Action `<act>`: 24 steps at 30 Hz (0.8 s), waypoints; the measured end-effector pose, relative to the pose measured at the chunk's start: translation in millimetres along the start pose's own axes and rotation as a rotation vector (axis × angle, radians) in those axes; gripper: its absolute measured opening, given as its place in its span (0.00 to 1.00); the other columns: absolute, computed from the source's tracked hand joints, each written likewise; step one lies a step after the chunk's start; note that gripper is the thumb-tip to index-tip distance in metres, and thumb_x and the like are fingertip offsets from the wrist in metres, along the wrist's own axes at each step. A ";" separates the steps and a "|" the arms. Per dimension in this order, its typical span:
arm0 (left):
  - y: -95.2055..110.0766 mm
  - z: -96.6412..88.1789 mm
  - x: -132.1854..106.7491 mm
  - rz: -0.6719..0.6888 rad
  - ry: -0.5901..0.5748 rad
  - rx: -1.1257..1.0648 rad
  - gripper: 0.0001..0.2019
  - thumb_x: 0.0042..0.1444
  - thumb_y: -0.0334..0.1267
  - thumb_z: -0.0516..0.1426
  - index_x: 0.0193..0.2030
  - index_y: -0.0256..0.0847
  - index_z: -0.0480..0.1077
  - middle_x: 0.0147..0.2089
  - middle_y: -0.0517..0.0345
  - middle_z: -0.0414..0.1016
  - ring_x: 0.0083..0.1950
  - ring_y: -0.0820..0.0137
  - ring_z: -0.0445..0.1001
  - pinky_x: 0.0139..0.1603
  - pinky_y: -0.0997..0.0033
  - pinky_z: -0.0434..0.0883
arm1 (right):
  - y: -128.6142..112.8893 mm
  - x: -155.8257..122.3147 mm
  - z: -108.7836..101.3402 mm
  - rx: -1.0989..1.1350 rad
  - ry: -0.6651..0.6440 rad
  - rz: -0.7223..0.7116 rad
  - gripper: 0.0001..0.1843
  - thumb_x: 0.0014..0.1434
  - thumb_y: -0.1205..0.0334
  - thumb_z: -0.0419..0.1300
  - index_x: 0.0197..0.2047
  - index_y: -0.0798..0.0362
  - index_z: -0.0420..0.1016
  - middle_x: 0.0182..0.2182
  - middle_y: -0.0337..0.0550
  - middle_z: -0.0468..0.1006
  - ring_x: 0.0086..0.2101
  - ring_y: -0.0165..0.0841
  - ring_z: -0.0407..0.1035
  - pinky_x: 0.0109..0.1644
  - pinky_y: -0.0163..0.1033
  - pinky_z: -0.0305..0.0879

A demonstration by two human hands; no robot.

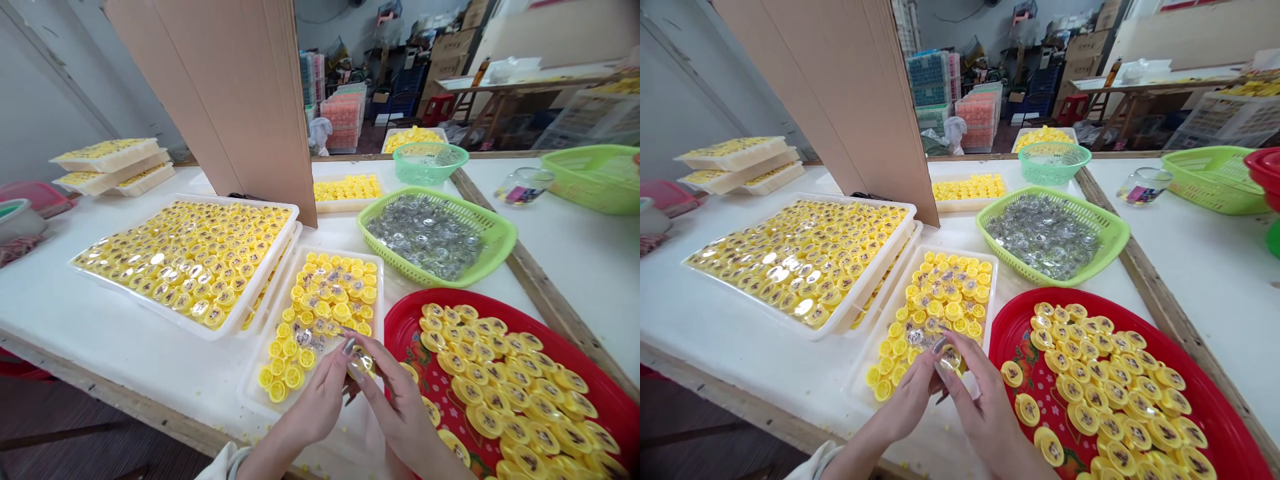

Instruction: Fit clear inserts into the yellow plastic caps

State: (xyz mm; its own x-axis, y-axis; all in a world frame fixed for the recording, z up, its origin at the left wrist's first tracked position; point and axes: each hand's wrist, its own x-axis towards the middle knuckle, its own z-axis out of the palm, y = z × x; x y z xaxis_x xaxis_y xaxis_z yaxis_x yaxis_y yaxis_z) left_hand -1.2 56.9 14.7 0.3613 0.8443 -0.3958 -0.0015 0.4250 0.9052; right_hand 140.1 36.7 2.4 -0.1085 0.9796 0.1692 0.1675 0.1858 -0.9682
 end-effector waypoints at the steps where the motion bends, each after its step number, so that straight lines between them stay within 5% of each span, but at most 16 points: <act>1: -1.4 -0.6 0.1 0.016 0.000 -0.017 0.38 0.53 0.71 0.47 0.52 0.38 0.71 0.39 0.52 0.72 0.41 0.64 0.71 0.47 0.62 0.71 | -2.1 0.4 1.3 -0.017 0.023 -0.009 0.21 0.65 0.59 0.55 0.61 0.39 0.64 0.60 0.41 0.70 0.58 0.35 0.65 0.62 0.43 0.64; 6: -7.1 -6.4 0.0 0.089 -0.060 -0.162 0.35 0.60 0.64 0.46 0.61 0.38 0.66 0.61 0.44 0.68 0.65 0.55 0.63 0.65 0.54 0.61 | -12.7 2.6 7.4 0.006 0.098 -0.019 0.18 0.64 0.59 0.56 0.57 0.38 0.69 0.58 0.40 0.72 0.57 0.35 0.66 0.60 0.42 0.65; 14: -20.5 -14.3 4.0 0.032 0.080 -0.122 0.29 0.58 0.57 0.56 0.61 0.42 0.67 0.70 0.48 0.58 0.71 0.53 0.53 0.69 0.53 0.56 | -10.1 4.6 3.3 0.097 0.070 -0.008 0.19 0.62 0.61 0.59 0.56 0.38 0.71 0.56 0.42 0.73 0.56 0.36 0.68 0.58 0.45 0.68; 21: -8.4 -8.1 -8.3 0.042 0.001 0.018 0.35 0.60 0.61 0.50 0.68 0.45 0.57 0.74 0.53 0.46 0.75 0.58 0.41 0.72 0.56 0.48 | -10.1 -1.7 -6.2 0.223 -0.044 0.085 0.22 0.65 0.52 0.53 0.62 0.40 0.67 0.62 0.45 0.67 0.65 0.41 0.54 0.64 0.52 0.58; 24: -2.7 -3.7 -10.2 0.060 -0.013 0.066 0.37 0.61 0.64 0.46 0.69 0.42 0.56 0.73 0.49 0.50 0.74 0.58 0.44 0.71 0.57 0.50 | -2.7 -2.5 -3.4 0.151 0.002 0.051 0.22 0.65 0.53 0.54 0.62 0.42 0.67 0.61 0.46 0.69 0.62 0.42 0.59 0.62 0.51 0.62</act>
State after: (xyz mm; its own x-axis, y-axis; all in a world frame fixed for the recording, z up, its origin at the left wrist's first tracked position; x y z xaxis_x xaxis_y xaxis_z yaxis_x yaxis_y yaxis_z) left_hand -8.4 48.3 15.7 0.3742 0.8630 -0.3393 0.0384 0.3512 0.9355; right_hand 143.1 34.0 5.2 -0.1019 0.9876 0.1191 0.0241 0.1221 -0.9922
